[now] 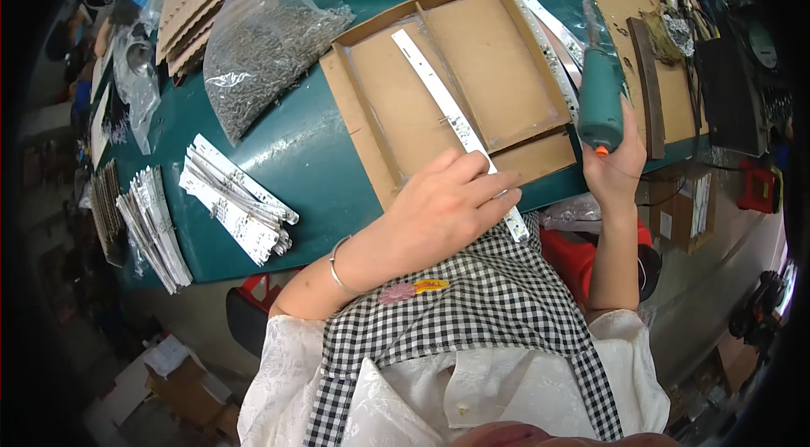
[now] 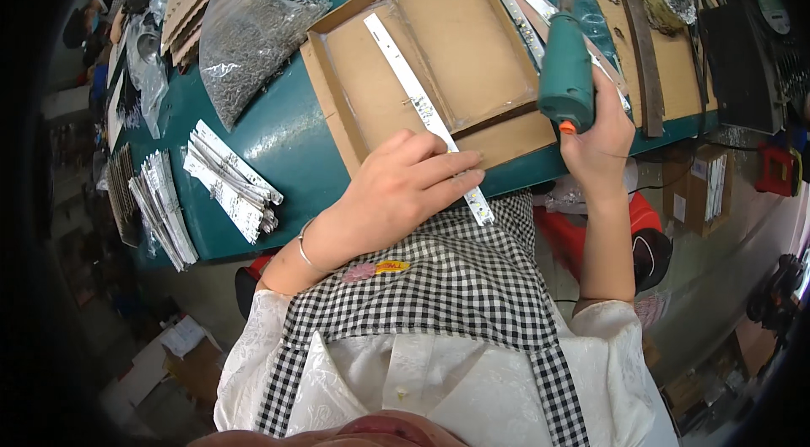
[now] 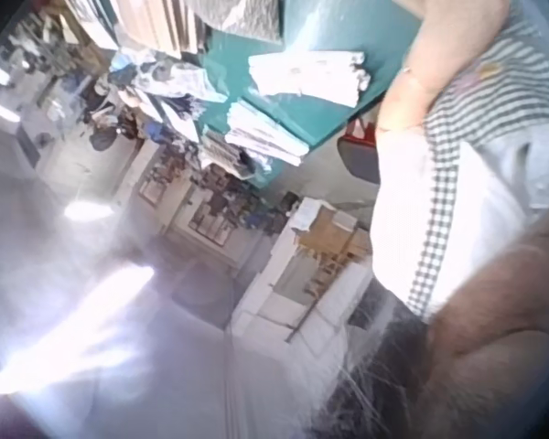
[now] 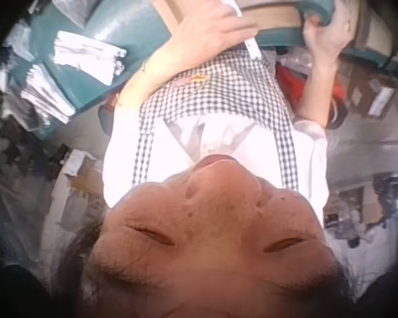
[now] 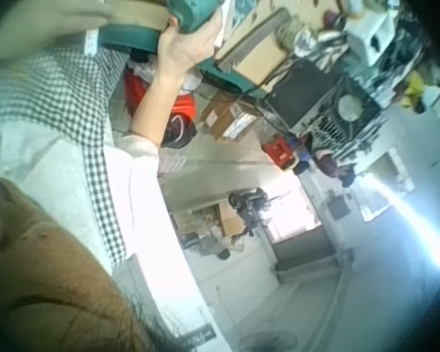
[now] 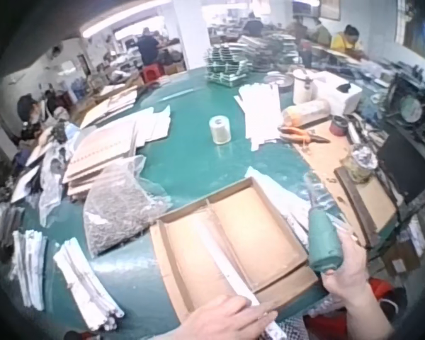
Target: The person uses a soldering iron to attach small metal components to LED light strips. They pick up a component, place it on the strip, and apply heat with the iron, repeating this process for multiple strips on a workbench.
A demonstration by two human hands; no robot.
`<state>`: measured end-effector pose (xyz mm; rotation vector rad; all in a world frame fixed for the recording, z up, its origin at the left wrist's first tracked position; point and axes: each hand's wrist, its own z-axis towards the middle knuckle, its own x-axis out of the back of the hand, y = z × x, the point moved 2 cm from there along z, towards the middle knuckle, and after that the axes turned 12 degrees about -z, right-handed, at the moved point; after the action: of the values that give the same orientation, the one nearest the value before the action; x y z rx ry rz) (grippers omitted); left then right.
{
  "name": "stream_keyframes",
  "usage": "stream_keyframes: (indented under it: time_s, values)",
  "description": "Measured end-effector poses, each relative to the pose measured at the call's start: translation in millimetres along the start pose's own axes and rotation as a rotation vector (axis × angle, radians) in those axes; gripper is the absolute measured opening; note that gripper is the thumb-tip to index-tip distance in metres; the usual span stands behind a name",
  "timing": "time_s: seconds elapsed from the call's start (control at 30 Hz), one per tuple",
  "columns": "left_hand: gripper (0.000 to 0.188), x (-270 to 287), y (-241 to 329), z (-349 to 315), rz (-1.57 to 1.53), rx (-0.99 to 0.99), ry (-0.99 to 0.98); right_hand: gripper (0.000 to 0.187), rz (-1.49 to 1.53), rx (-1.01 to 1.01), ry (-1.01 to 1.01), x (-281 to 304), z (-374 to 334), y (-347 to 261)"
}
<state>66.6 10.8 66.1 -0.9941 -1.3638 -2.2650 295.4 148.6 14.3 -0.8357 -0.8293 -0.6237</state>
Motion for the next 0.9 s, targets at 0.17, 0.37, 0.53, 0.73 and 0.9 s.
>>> stream_keyframes:
  time_s: [0.17,0.37,0.53,0.73,0.9]
  values:
    - [0.031,-11,-1,-7,0.095,-0.060,0.015,0.040,0.453,-0.297,0.173,1,-27,22]
    - [0.033,31,29,-37,0.217,-0.029,0.056,0.073,0.841,-0.304,0.045,44,-32,2]
    - [0.028,95,50,-91,0.306,0.202,0.084,0.078,0.952,-0.227,-0.173,44,-35,-23]
    - [0.021,145,48,-171,0.569,0.550,0.238,0.081,0.944,-0.211,-0.246,36,-31,-38]
    - [0.023,150,18,-225,0.565,0.663,0.295,0.082,0.936,-0.244,-0.277,34,-30,-43]
